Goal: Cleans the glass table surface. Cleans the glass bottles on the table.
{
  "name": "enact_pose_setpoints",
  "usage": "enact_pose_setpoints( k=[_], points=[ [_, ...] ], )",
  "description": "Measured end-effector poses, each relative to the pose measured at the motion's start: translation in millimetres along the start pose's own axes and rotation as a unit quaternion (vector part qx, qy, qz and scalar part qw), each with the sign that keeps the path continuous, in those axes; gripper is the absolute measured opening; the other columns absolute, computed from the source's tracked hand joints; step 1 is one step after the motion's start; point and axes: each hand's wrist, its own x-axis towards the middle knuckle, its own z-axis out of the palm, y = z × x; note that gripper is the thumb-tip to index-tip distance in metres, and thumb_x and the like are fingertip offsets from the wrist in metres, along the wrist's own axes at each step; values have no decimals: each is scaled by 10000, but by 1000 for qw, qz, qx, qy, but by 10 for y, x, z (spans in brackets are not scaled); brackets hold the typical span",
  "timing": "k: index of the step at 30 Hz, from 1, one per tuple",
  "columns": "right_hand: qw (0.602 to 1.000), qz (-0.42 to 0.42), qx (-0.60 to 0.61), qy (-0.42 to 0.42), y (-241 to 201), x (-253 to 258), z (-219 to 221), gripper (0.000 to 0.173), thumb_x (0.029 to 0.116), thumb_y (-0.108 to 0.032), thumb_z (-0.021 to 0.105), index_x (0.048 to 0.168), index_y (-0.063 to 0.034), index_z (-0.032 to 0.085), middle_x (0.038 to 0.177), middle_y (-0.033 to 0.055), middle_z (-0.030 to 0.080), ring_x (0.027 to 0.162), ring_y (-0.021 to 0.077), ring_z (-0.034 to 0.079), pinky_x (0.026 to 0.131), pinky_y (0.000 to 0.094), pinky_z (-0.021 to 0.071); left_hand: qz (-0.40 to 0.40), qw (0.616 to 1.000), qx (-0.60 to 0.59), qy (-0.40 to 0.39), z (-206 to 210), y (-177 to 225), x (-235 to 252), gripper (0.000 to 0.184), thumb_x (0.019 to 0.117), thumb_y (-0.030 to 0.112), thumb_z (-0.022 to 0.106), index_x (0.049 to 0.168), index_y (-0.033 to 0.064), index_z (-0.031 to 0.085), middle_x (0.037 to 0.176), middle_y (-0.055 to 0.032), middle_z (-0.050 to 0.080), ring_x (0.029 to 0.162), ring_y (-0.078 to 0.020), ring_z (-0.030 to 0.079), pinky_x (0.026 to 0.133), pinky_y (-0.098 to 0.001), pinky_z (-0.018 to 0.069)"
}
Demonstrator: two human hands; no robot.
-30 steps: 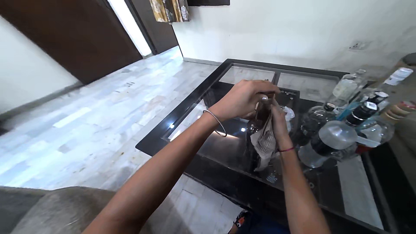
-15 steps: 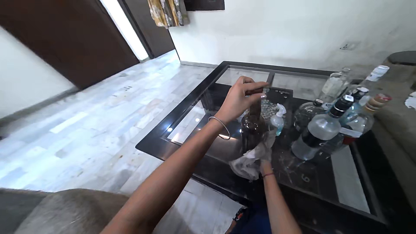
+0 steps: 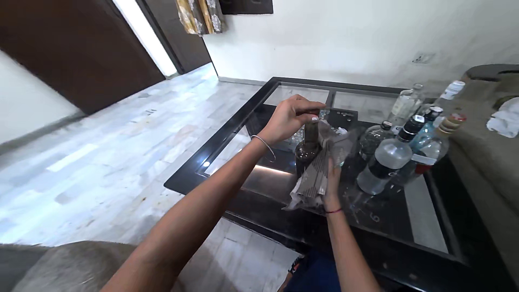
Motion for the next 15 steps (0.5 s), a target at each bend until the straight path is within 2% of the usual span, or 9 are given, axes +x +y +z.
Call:
enact_pose_setpoints(
  k=[1, 2, 5, 7, 9, 10, 12, 13, 15],
  points=[
    [999, -22, -38, -22, -172, 17, 34, 502, 1098, -305, 438, 1407, 91, 454, 1305, 234, 590, 1168, 207, 582, 1013, 391, 457, -1, 1000, -7, -6, -16, -2, 6, 292, 952, 40, 677, 1241, 28, 720, 1131, -114, 701, 1057, -123, 654, 967, -292, 516],
    [997, -50, -56, -23, -320, 86, 106, 466, 1091, -290, 457, 1329, 105, 527, 1216, 223, 634, 1108, 189, 611, 983, 382, 475, -5, 1000, -16, -13, -32, -4, 9, 303, 952, 41, 676, 1252, 22, 709, 1146, -109, 701, 1061, -108, 655, 974, -281, 515],
    [993, -66, -37, -87, -593, 427, 229, 353, 1097, -252, 430, 1212, 28, 612, 1035, 83, 667, 953, 54, 627, 886, 269, 513, -21, 997, -67, -26, -63, -13, 1, 307, 945, -11, 663, 1251, -25, 684, 1176, -106, 696, 1051, -52, 662, 965, -217, 527],
    [983, -35, -43, -173, -713, 651, 237, 354, 1110, -253, 369, 1176, -7, 614, 984, 50, 634, 902, 53, 600, 833, 268, 504, -14, 994, -107, -35, -99, -49, -4, 306, 946, -53, 635, 1250, -70, 660, 1196, -113, 707, 1059, -25, 669, 970, -194, 528],
    [960, -25, -74, -269, -779, 776, 195, 388, 1123, -258, 301, 1209, -40, 610, 1023, 25, 637, 933, 26, 594, 850, 237, 498, 0, 991, -129, -42, -122, -93, -26, 297, 950, -62, 612, 1243, -84, 655, 1167, -87, 720, 1047, -7, 671, 963, -183, 532],
    [953, -26, -91, -288, -814, 749, 156, 369, 1124, -213, 302, 1227, -19, 599, 1035, 36, 629, 940, 17, 581, 855, 212, 486, 1, 990, -132, -44, -127, -95, -37, 289, 955, -58, 609, 1239, -81, 656, 1150, -70, 725, 1036, 4, 671, 955, -176, 534],
    [957, 5, -139, -255, -834, 595, 36, 272, 1092, -55, 365, 1241, 65, 558, 1029, 99, 594, 919, 36, 556, 840, 181, 475, 3, 991, -126, -45, -126, -96, -47, 291, 960, -48, 605, 1245, -66, 662, 1158, -55, 727, 1036, 19, 667, 948, -163, 530],
    [961, 59, -160, -219, -767, 585, 2, 255, 1083, -24, 391, 1270, 81, 530, 1075, 135, 590, 938, 76, 551, 856, 219, 467, 6, 991, -124, -43, -122, -100, -46, 290, 960, -48, 604, 1244, -62, 663, 1158, -55, 726, 1032, 20, 668, 942, -162, 533],
    [964, 91, -163, -189, -619, 615, -24, 258, 1081, -25, 402, 1288, 77, 516, 1101, 130, 590, 951, 69, 548, 863, 214, 460, 8, 991, -125, -38, -118, -106, -43, 292, 962, -55, 601, 1247, -72, 659, 1160, -69, 724, 1032, 14, 669, 944, -166, 534]
  ],
)
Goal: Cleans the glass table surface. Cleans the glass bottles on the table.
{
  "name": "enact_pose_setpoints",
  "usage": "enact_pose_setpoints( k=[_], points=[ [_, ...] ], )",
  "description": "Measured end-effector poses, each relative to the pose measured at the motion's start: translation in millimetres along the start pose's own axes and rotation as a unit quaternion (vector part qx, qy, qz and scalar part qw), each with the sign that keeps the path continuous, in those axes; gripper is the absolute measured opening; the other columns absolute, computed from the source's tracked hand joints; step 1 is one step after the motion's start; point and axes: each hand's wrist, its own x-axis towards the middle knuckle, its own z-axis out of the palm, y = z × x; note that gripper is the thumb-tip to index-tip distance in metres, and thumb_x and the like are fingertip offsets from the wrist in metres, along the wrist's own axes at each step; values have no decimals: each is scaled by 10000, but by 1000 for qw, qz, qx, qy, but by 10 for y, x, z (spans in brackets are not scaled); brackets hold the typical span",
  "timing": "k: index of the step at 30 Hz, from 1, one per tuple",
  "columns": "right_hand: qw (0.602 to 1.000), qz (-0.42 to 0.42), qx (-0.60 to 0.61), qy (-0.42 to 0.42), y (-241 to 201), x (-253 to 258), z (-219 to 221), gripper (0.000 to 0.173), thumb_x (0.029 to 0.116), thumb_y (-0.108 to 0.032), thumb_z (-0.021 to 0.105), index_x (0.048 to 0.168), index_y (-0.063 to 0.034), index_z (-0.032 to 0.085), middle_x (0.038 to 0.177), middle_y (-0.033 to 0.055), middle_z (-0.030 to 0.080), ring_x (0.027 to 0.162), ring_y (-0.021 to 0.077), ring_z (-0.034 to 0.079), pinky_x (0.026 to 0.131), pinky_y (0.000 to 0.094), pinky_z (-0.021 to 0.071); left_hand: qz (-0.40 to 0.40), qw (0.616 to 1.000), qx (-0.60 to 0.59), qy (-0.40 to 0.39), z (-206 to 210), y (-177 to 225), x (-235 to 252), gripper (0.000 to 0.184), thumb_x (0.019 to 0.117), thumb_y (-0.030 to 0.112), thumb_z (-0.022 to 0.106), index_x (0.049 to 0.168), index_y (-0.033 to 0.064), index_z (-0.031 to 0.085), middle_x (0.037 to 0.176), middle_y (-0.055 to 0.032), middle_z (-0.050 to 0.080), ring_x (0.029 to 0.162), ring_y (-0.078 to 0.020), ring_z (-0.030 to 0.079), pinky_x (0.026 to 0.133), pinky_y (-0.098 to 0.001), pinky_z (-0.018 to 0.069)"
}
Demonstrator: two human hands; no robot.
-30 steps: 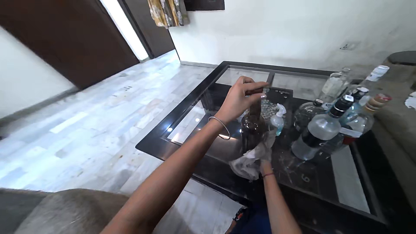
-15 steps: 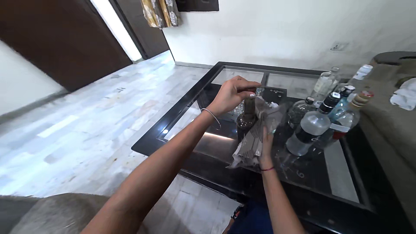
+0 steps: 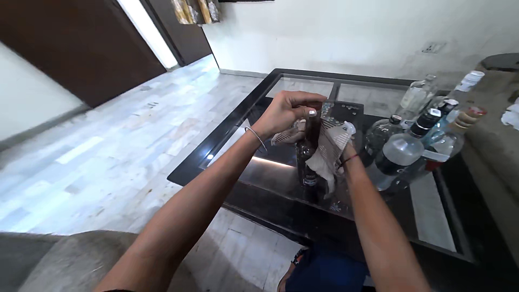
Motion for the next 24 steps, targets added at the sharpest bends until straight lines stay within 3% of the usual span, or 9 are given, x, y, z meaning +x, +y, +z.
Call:
enact_pose_setpoints(
  k=[2, 8, 10, 11, 14, 17, 20, 22, 24],
  points=[
    [1000, 7, 10, 0, 99, 10, 20, 294, 1091, -38, 370, 1323, 85, 504, 1144, 141, 589, 985, 64, 545, 891, 194, 449, 1, 1000, -7, -1, 5, -13, -19, 291, 965, -58, 590, 1250, -81, 647, 1168, -73, 714, 1039, 12, 663, 948, -169, 533],
    [999, 11, -27, 20, 520, 99, -16, 349, 1079, -24, 403, 1401, 97, 462, 1336, 220, 562, 1179, 168, 547, 1037, 289, 422, 11, 1000, 9, -12, 0, -25, 0, 296, 974, -49, 581, 1261, -76, 647, 1184, -85, 712, 1061, 1, 662, 971, -177, 526],
    [989, 138, 2, 61, 1020, 15, -10, 316, 1101, -48, 365, 1355, 94, 486, 1285, 216, 579, 1109, 182, 569, 979, 303, 454, 20, 1000, 15, -18, -9, -38, -3, 294, 979, -48, 570, 1260, -79, 648, 1188, -94, 707, 1063, -5, 659, 973, -180, 523],
    [977, 201, -23, 68, 1251, -55, 8, 324, 1099, -42, 374, 1359, 117, 483, 1323, 249, 565, 1157, 225, 566, 1014, 331, 445, 24, 999, 14, -19, -8, -44, -3, 291, 980, -46, 567, 1256, -77, 650, 1191, -95, 705, 1059, -5, 657, 969, -181, 523],
    [954, 241, -176, -11, 1499, -333, 132, 412, 1083, -14, 400, 1455, 163, 385, 1515, 319, 424, 1441, 334, 401, 1196, 390, 281, 30, 999, 7, -25, -24, -59, 24, 288, 988, -45, 550, 1256, -85, 648, 1216, -104, 700, 1085, -10, 654, 990, -185, 515],
    [954, 193, -224, -46, 1585, -508, 292, 456, 1059, 3, 447, 1475, 168, 357, 1548, 327, 380, 1487, 366, 337, 1227, 409, 232, 19, 998, -2, -52, -82, -62, 24, 300, 1005, -43, 505, 1275, -94, 627, 1244, -102, 686, 1122, -14, 640, 1019, -192, 498],
    [994, 81, -21, 73, 1762, -597, 507, 444, 1022, 49, 475, 1430, 198, 386, 1452, 341, 470, 1372, 302, 465, 1167, 332, 333, 22, 998, 12, -51, -115, -100, 18, 315, 1013, -15, 473, 1276, -89, 631, 1325, -140, 642, 1198, -67, 612, 1055, -227, 479],
    [982, -5, 116, 147, 1764, -573, 663, 352, 999, 62, 471, 1314, 219, 460, 1218, 294, 588, 1114, 178, 574, 997, 238, 452, 3, 1000, -3, -26, -66, -105, -29, 314, 1011, 6, 488, 1271, -73, 646, 1400, -165, 556, 1242, -121, 584, 1053, -245, 489],
    [962, -6, 216, 165, 1525, -572, 702, 263, 1039, 36, 448, 1255, 175, 503, 1060, 208, 618, 937, 102, 584, 863, 203, 493, -29, 999, -29, 17, 21, -66, -46, 291, 976, 15, 568, 1245, -43, 661, 1359, -135, 537, 1201, -111, 585, 1005, -228, 511]
  ],
)
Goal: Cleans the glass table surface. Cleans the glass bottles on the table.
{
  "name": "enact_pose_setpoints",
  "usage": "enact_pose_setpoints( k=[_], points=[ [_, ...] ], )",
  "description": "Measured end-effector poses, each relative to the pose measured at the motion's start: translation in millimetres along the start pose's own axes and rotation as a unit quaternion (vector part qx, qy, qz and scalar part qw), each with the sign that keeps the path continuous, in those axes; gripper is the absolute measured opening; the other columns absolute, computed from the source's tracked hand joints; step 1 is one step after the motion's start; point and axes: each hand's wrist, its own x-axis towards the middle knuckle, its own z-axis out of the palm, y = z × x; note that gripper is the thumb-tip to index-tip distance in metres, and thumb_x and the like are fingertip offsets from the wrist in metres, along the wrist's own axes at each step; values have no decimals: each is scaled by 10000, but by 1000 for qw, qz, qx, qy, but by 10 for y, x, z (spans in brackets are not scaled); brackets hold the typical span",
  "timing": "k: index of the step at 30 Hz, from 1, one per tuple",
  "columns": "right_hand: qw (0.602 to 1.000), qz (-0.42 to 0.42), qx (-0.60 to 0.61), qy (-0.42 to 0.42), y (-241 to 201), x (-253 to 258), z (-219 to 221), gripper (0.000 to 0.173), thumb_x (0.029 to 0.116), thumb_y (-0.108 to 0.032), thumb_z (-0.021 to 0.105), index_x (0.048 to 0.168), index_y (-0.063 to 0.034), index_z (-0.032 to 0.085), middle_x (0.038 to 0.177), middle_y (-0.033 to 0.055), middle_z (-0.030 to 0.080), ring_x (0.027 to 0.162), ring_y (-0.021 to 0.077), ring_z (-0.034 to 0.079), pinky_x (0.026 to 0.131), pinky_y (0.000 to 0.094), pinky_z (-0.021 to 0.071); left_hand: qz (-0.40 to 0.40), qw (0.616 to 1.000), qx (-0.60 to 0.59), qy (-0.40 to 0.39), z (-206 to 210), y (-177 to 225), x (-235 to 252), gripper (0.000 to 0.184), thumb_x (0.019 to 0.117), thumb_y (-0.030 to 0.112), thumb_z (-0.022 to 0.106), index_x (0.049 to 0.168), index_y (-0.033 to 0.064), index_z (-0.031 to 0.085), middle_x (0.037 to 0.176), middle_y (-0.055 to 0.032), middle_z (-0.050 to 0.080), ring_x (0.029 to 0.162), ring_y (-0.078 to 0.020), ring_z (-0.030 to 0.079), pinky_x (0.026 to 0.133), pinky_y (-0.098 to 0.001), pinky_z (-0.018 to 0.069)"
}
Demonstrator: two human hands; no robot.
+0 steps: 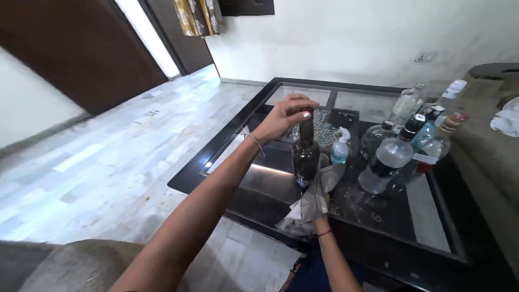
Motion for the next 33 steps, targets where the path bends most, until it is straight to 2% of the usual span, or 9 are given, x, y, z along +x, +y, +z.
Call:
enact_pose_setpoints(
  k=[2, 5, 11, 14, 16, 18, 22, 29, 33],
  points=[
    [1000, -8, 25, 8, -252, 1, 95, 230, 1057, -36, 471, 1208, 122, 542, 946, 119, 617, 823, 50, 571, 779, 200, 503, -16, 999, -16, 36, 72, 32, 7, 302, 918, -22, 662, 1219, -44, 672, 1282, -135, 549, 1152, -101, 601, 987, -210, 520],
    [997, -73, 0, -29, -581, 33, 137, 340, 1084, -198, 472, 1317, 43, 525, 1056, 74, 635, 913, 18, 598, 832, 210, 511, -18, 997, -19, 79, 131, 45, 1, 267, 901, -76, 666, 1164, -46, 702, 1176, -117, 595, 1062, -74, 622, 941, -183, 525],
    [971, -181, -83, -132, -1490, 467, 398, 418, 1085, -171, 459, 1390, 115, 460, 1305, 202, 589, 1158, 100, 572, 1027, 252, 442, 9, 996, 38, 84, 100, 40, 13, 240, 887, -45, 691, 1117, -6, 751, 1083, -77, 666, 1037, -74, 592, 932, -210, 472],
    [959, -181, -47, -213, -1696, 644, 388, 305, 1095, -95, 367, 1304, 63, 524, 1113, 76, 619, 987, -9, 570, 884, 154, 471, 18, 997, 45, 57, 50, 24, 14, 239, 916, -36, 663, 1139, -7, 744, 1119, -76, 678, 1094, -78, 599, 983, -224, 473],
    [975, -74, -10, -209, -1803, 584, 285, 264, 1092, -22, 306, 1215, 40, 531, 960, 32, 590, 846, -22, 549, 771, 134, 468, 49, 997, 48, 39, 17, -33, 20, 241, 926, -29, 641, 1146, -14, 739, 1147, -78, 695, 1122, -79, 609, 1018, -245, 472],
    [988, 38, -58, -138, -1775, 618, 280, 242, 1105, -40, 289, 1189, 35, 503, 953, 60, 551, 819, 22, 523, 749, 166, 453, 70, 996, 47, 24, 4, -67, 16, 260, 936, -16, 629, 1182, -29, 713, 1157, -70, 696, 1107, -50, 624, 1013, -220, 488],
    [986, 105, -87, -99, -1148, 1131, 186, 400, 1121, -84, 291, 1462, 110, 371, 1443, 257, 483, 1258, 223, 518, 1076, 341, 390, 74, 996, 51, 15, 9, -52, 24, 305, 953, -14, 614, 1250, -51, 675, 1207, -102, 686, 1128, -50, 631, 1015, -213, 495],
    [984, 67, -145, -82, -1258, 824, 102, 332, 1105, -28, 292, 1369, 123, 425, 1266, 202, 537, 1084, 124, 514, 972, 222, 409, 73, 996, 44, 2, -12, -55, 37, 279, 951, -15, 617, 1218, -67, 680, 1220, -109, 686, 1133, -51, 635, 1027, -219, 496],
    [938, 29, -314, -141, -1321, 820, 58, 346, 1075, 10, 402, 1386, 154, 451, 1377, 287, 530, 1234, 245, 524, 1079, 319, 380, 66, 998, 18, -15, -24, -24, 41, 271, 950, -39, 607, 1209, -75, 676, 1218, -92, 682, 1098, -25, 640, 991, -192, 513]
  ],
)
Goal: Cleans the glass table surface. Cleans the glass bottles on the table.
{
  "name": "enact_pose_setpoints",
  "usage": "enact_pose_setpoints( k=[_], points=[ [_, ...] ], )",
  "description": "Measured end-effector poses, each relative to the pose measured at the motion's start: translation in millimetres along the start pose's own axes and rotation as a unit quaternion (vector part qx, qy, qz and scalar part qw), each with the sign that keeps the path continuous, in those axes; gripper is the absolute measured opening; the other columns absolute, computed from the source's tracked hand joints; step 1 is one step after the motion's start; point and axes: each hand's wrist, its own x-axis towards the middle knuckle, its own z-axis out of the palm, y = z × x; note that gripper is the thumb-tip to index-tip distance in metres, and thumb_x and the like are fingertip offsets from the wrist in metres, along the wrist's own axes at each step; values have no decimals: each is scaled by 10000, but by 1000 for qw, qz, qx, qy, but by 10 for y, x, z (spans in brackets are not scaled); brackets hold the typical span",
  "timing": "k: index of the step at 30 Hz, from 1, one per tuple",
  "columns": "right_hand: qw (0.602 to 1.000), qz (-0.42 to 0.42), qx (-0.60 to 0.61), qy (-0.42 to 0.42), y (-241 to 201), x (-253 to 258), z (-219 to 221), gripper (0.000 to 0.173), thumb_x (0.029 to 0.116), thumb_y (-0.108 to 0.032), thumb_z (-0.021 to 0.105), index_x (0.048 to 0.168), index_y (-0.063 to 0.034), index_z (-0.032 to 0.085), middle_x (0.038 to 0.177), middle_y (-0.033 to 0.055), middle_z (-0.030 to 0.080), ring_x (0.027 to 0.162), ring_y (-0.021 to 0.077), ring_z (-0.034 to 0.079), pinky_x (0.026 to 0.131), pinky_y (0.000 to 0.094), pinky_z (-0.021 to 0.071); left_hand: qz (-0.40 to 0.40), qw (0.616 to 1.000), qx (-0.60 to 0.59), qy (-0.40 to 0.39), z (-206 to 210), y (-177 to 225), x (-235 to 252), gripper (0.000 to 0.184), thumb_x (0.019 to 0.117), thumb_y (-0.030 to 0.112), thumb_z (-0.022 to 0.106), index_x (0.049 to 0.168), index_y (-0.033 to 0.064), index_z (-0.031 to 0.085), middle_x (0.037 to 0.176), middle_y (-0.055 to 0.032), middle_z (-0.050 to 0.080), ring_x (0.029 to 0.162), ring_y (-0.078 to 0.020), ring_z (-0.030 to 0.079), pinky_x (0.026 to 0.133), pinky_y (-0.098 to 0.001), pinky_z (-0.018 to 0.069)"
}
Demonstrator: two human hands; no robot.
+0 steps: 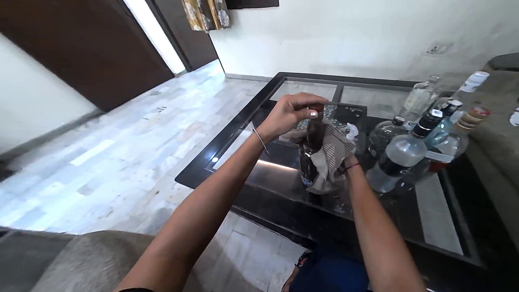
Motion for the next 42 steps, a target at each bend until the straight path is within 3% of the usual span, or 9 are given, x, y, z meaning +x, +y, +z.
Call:
enact_pose_setpoints(
  k=[3, 7, 14, 19, 27, 30, 34, 39, 42],
  points=[
    [990, 70, 117, 36, 228, -10, 23, 286, 1099, -30, 330, 1319, 83, 473, 1199, 171, 551, 1030, 122, 532, 915, 240, 440, 2, 1000, 0, -9, -23, -4, 1, 272, 950, -53, 595, 1208, -82, 676, 1220, -105, 684, 1091, -30, 647, 988, -195, 518],
    [988, 147, 26, 41, 1035, -148, 244, 387, 1098, -44, 377, 1444, 126, 422, 1470, 279, 483, 1360, 282, 480, 1147, 367, 356, 7, 1000, -14, -26, -45, -12, 18, 279, 958, -60, 573, 1220, -91, 665, 1226, -98, 690, 1103, -26, 650, 1003, -201, 517],
    [977, -9, 192, 91, 1295, -239, 671, 387, 1051, 14, 427, 1415, 145, 420, 1358, 290, 534, 1210, 243, 546, 1054, 335, 435, -16, 999, -30, -24, -105, -70, 11, 308, 982, -68, 491, 1245, -96, 649, 1298, -110, 673, 1181, -47, 629, 1048, -224, 488],
    [919, -44, 363, 146, 997, -484, 777, 344, 1080, -136, 445, 1335, 95, 473, 1052, 109, 628, 887, 16, 619, 806, 187, 533, -39, 997, -64, 20, -25, -114, -70, 296, 1007, -19, 478, 1233, -92, 653, 1384, -141, 603, 1267, -106, 587, 1080, -263, 478],
    [959, -219, 173, 47, -389, -315, 198, 360, 1068, -185, 508, 1298, 88, 546, 1146, 140, 648, 1007, 38, 601, 928, 236, 485, -65, 986, -66, 139, 186, 30, -82, 202, 876, -90, 679, 1074, -65, 711, 1087, -66, 663, 986, -34, 646, 902, -185, 543],
    [976, -185, 97, -61, -580, -25, 23, 326, 1106, -200, 386, 1264, 28, 559, 1085, 72, 629, 957, 20, 586, 871, 213, 493, -68, 988, -45, 128, 111, 22, -107, 190, 893, -73, 662, 1076, -57, 709, 1090, -51, 672, 1002, -25, 636, 913, -189, 529],
    [992, 55, 106, 48, -552, -300, -107, 375, 1108, -19, 272, 1392, 188, 402, 1431, 309, 471, 1260, 214, 496, 1075, 270, 357, -38, 993, -44, 99, 114, 35, -129, 177, 903, -72, 642, 1065, -45, 709, 1056, -14, 715, 1001, -3, 657, 937, -197, 535],
    [990, 65, 122, 40, -158, 40, -38, 363, 1129, -127, 283, 1342, 88, 482, 1246, 199, 564, 1071, 168, 547, 957, 306, 438, -30, 994, -50, 95, 123, 28, -137, 180, 925, -83, 613, 1086, -52, 688, 1032, 9, 721, 957, 15, 664, 911, -192, 546],
    [981, 127, 138, 55, 247, 121, -69, 404, 1133, -154, 279, 1401, 97, 448, 1394, 248, 517, 1242, 247, 522, 1070, 363, 402, -23, 993, -52, 101, 142, 5, -139, 189, 933, -83, 606, 1100, -48, 686, 1037, 7, 717, 955, 7, 667, 908, -195, 552]
  ],
)
